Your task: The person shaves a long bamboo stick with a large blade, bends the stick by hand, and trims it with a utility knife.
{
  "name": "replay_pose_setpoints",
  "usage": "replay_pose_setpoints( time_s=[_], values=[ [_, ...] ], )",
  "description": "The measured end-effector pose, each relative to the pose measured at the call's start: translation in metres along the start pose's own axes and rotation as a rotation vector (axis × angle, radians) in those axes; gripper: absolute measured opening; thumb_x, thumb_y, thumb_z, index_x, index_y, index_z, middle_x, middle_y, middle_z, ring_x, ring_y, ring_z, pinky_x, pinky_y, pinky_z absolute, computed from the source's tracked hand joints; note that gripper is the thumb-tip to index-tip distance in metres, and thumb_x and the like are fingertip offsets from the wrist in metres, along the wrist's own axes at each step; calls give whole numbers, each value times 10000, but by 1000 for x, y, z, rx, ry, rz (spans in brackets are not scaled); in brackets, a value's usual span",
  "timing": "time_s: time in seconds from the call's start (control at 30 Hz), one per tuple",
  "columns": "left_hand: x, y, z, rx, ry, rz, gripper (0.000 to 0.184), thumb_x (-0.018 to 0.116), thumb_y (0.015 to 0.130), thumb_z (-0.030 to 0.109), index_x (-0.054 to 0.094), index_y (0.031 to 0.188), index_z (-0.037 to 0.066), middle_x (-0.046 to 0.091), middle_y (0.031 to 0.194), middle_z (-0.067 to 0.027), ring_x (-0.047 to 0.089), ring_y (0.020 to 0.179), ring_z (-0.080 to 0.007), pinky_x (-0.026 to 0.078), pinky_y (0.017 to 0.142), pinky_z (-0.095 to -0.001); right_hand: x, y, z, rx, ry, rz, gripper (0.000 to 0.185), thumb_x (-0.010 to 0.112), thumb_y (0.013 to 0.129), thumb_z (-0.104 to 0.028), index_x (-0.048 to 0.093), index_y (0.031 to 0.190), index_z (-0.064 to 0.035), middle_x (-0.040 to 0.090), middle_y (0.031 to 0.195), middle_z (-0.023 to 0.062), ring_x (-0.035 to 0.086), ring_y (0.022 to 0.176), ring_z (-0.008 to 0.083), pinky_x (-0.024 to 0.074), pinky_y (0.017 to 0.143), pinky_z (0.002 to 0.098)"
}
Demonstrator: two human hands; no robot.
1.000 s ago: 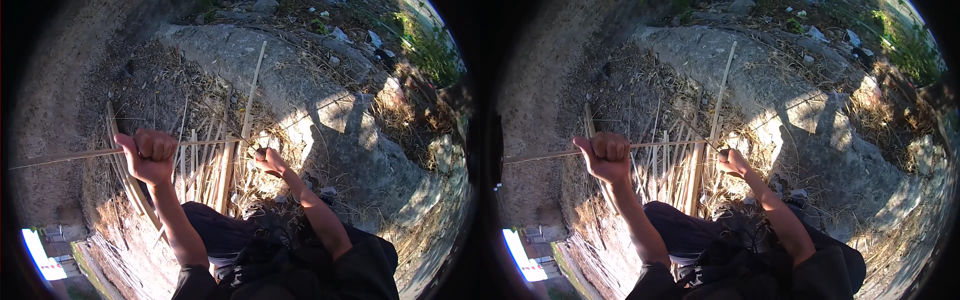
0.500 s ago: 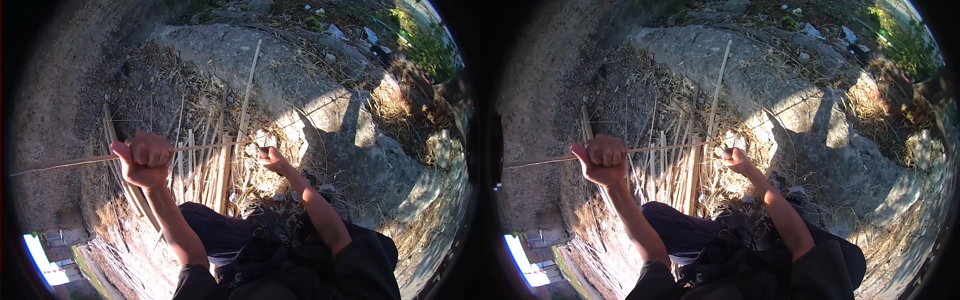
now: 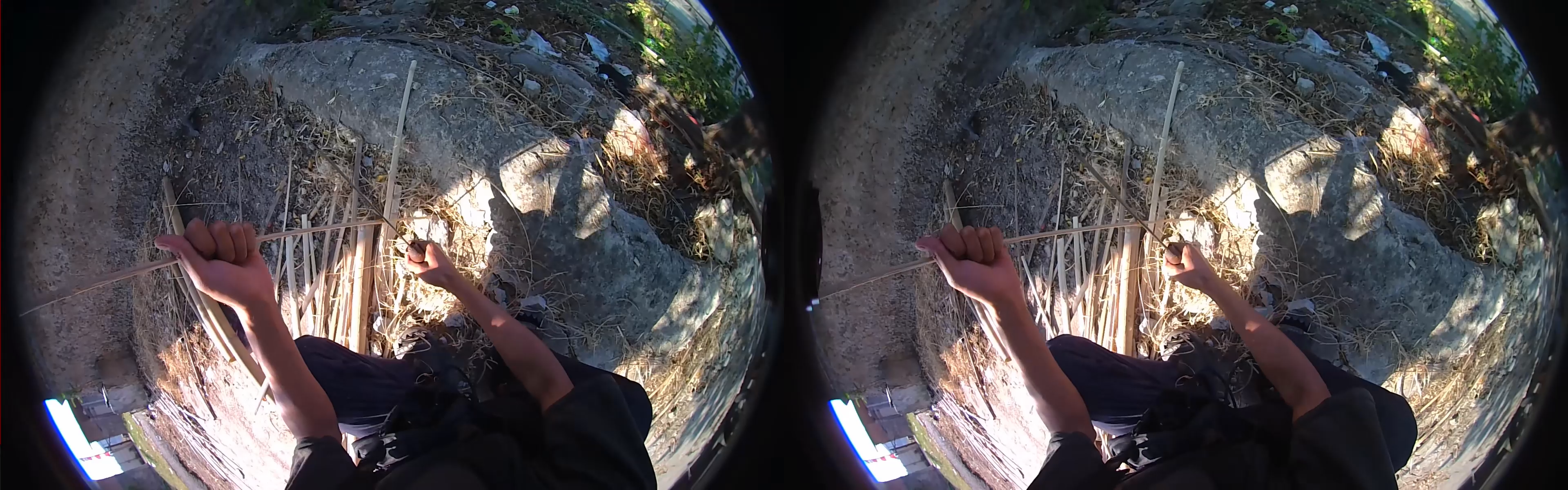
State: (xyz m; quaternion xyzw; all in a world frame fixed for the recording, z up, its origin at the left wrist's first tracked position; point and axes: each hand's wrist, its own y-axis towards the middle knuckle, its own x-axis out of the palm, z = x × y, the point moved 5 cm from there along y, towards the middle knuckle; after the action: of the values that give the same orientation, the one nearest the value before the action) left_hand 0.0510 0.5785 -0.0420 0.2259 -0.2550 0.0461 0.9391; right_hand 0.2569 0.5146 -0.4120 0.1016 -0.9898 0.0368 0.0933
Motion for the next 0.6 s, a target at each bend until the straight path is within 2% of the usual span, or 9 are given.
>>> replay_pose_setpoints(
  time_s=[0.03, 0.17, 0.33, 0.4, 0.43, 0.47, 0.53, 0.57, 0.6],
  values=[
    [-2, -1, 0, 22, 29, 44, 592, 319, 1102, 555, 201, 652, 189, 98, 550, 62, 21, 509, -83, 93, 455, -307, 3, 0, -2, 26, -77, 31, 363, 682, 852, -72, 330, 765, -92, 437, 732, -3, 422, 675, 126, 354, 590, 303],
    [-7, -1, 3, 67, 109, 200, 595, 333, 1099, 557, 194, 649, 193, 90, 556, 65, 21, 510, -83, 92, 457, -304, -3, -4, 31, 111, 74, -45, 294, 603, 962, -78, 370, 789, -122, 388, 715, -30, 361, 641, 101, 337, 586, 303],
    [-14, 1, 4, 32, 80, 144, 601, 339, 1097, 563, 195, 648, 191, 92, 551, 62, 20, 511, -83, 90, 457, -303, 3, -8, 36, 161, 216, -21, 289, 593, 944, -52, 364, 782, -119, 385, 709, -30, 357, 646, 102, 330, 587, 307],
    [-16, 1, 4, 17, 60, 150, 603, 340, 1096, 567, 195, 648, 190, 94, 549, 62, 19, 511, -83, 89, 457, -303, -5, -9, 36, 134, -17, 35, 260, 601, 834, -33, 363, 781, -123, 413, 694, -20, 388, 633, 118, 314, 562, 325],
    [-15, 2, 3, 16, 76, 134, 606, 340, 1093, 575, 196, 648, 190, 97, 546, 61, 18, 510, -83, 86, 456, -303, -11, -6, 51, 109, -199, 63, 263, 632, 868, -96, 381, 790, -113, 450, 690, 1, 427, 631, 149, 354, 574, 357],
    [-14, 2, 1, 15, 92, 116, 609, 340, 1090, 583, 196, 647, 190, 99, 544, 61, 17, 509, -82, 84, 455, -303, -11, -6, 47, 109, -200, 65, 263, 632, 868, -96, 381, 790, -113, 450, 690, 1, 427, 631, 149, 354, 574, 357],
    [-19, 3, 0, 15, 87, 119, 611, 338, 1089, 587, 197, 647, 190, 99, 542, 61, 16, 508, -82, 83, 454, -303, -12, -5, 43, 241, -229, 42, 258, 643, 868, -104, 395, 794, -103, 475, 685, 37, 462, 632, 187, 389, 595, 385],
    [-21, 4, 1, 13, 89, 123, 612, 336, 1088, 591, 197, 647, 190, 98, 540, 62, 14, 508, -83, 81, 453, -304, -11, -2, 35, 197, -294, 45, 260, 642, 874, -126, 396, 798, -87, 477, 688, 74, 476, 634, 218, 398, 605, 402],
    [-22, 5, 1, 12, 87, 123, 612, 336, 1088, 591, 197, 647, 190, 98, 540, 62, 14, 508, -83, 81, 453, -304, -10, 0, 30, 197, -296, 47, 260, 642, 874, -126, 396, 798, -87, 477, 688, 74, 476, 634, 218, 398, 605, 402]
  ],
)
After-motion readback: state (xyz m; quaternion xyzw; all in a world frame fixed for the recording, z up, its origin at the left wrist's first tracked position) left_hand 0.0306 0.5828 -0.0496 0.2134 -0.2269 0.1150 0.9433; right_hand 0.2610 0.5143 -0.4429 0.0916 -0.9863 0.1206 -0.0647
